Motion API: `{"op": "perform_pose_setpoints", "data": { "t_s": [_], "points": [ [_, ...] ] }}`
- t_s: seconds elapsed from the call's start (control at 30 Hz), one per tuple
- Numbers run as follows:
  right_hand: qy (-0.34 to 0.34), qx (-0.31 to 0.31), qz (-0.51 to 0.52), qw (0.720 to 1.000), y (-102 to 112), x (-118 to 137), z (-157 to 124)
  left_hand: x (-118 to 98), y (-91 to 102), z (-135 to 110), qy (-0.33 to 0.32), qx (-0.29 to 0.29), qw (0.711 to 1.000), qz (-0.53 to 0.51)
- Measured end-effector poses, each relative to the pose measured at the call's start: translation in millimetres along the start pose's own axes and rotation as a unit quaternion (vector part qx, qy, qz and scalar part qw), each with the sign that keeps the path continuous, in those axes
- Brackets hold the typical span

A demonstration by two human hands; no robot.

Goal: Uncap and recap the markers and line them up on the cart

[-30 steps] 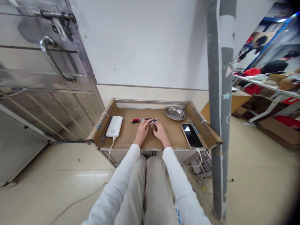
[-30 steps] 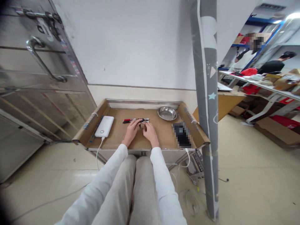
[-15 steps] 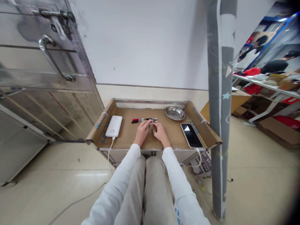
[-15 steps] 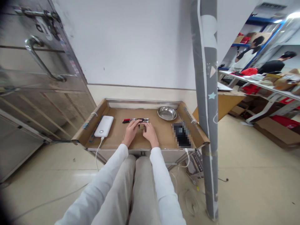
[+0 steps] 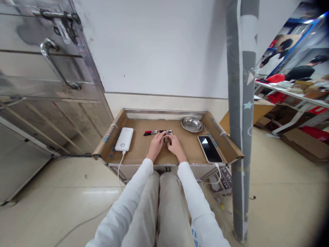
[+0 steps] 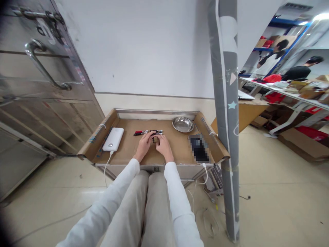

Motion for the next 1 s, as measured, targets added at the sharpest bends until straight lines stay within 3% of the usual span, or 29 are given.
{"op": "perform_pose_setpoints", "data": {
  "t_s": [0.37, 0.6, 0.7, 0.8, 0.9, 1.0],
  "points": [
    [-0.02, -0.021, 0.042, 0.999, -6.6, -13.4, 4.0, 6.2, -0.1, 0.3, 0.033, -0.093, 0.994, -0.045],
    [-0.043, -0.065, 0.004, 0.997, -0.7, -13.1, 2.2, 16.6, 6.1, -1.0, 0.122, -0.195, 0.972, -0.04],
    [-0.062, -0.104, -0.034, 0.992, 2.2, -14.1, 0.0, 21.1, 2.1, -1.1, 0.122, -0.153, 0.979, -0.065],
    [-0.063, -0.123, -0.061, 0.989, 4.0, -13.0, -1.1, 20.6, -4.4, -0.5, 0.093, -0.037, 0.993, -0.06],
    [-0.034, -0.089, -0.081, 0.992, 1.8, -10.3, -0.1, 18.3, -8.5, 0.5, 0.059, 0.049, 0.997, 0.025],
    [-0.007, -0.037, -0.098, 0.994, -3.0, -9.3, 1.2, 18.6, -10.8, 1.7, 0.041, 0.059, 0.994, 0.087]
  ]
}}
Point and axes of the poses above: each hand's wrist, its own z-axis towards the middle knuckle, its own y-axis out of the back of the hand, x = y × z, the point moved 2 cm from there along z, towards the middle knuckle, and after that the axes turned 5 degrees about -y, right-handed, at the moved point
